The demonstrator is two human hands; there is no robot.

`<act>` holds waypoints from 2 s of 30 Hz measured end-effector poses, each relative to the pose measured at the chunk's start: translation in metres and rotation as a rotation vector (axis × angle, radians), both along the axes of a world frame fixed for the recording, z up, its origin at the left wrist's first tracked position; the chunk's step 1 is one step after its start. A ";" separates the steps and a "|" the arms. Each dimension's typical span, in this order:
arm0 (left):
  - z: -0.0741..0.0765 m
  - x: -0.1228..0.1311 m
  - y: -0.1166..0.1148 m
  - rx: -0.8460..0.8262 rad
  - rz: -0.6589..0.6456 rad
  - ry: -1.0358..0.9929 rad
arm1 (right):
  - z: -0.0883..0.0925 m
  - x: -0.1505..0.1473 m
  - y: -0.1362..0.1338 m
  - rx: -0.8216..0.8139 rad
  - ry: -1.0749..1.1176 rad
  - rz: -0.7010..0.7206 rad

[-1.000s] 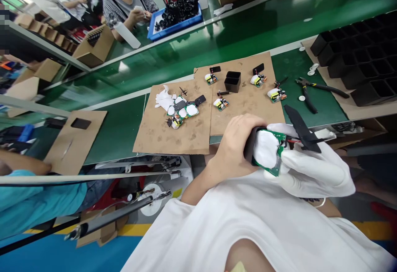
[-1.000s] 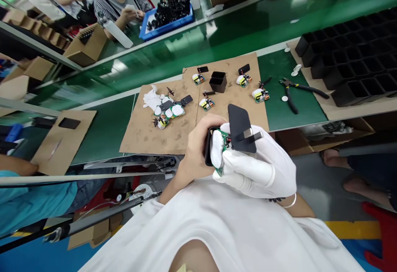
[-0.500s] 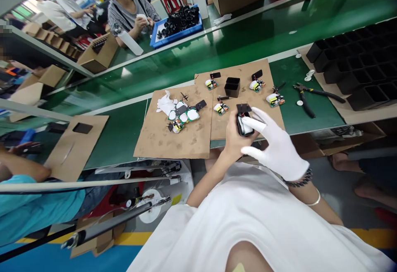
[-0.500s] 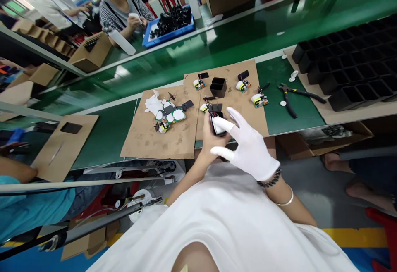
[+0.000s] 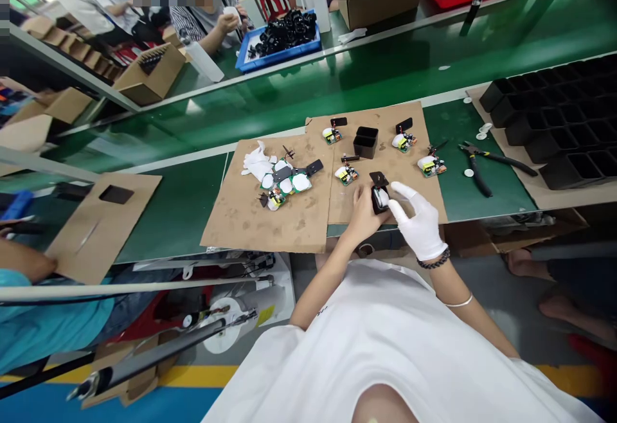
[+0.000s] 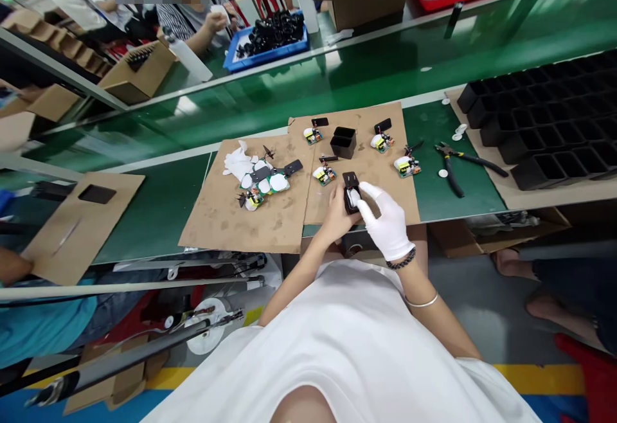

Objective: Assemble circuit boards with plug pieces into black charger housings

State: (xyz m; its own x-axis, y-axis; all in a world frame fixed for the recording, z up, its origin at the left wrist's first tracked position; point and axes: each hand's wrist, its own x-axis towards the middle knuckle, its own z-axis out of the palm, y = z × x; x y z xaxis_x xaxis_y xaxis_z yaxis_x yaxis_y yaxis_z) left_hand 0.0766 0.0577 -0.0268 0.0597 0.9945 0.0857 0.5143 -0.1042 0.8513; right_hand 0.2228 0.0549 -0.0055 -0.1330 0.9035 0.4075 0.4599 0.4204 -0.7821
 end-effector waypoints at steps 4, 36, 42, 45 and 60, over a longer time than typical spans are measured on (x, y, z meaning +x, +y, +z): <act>0.000 -0.019 0.003 -0.120 -0.239 -0.169 | 0.031 0.021 0.037 -0.127 -0.044 0.400; 0.018 -0.012 -0.001 -0.233 -0.274 -0.536 | 0.035 0.039 0.030 -0.374 0.082 0.347; 0.018 -0.007 -0.004 -0.115 -0.191 -0.349 | 0.026 0.040 0.031 -0.361 0.058 0.365; 0.020 -0.007 -0.005 -0.104 -0.230 -0.264 | 0.028 0.045 0.035 -0.439 0.101 0.436; -0.016 0.036 -0.005 0.238 0.141 0.150 | 0.065 0.010 -0.001 -0.053 -0.742 -0.092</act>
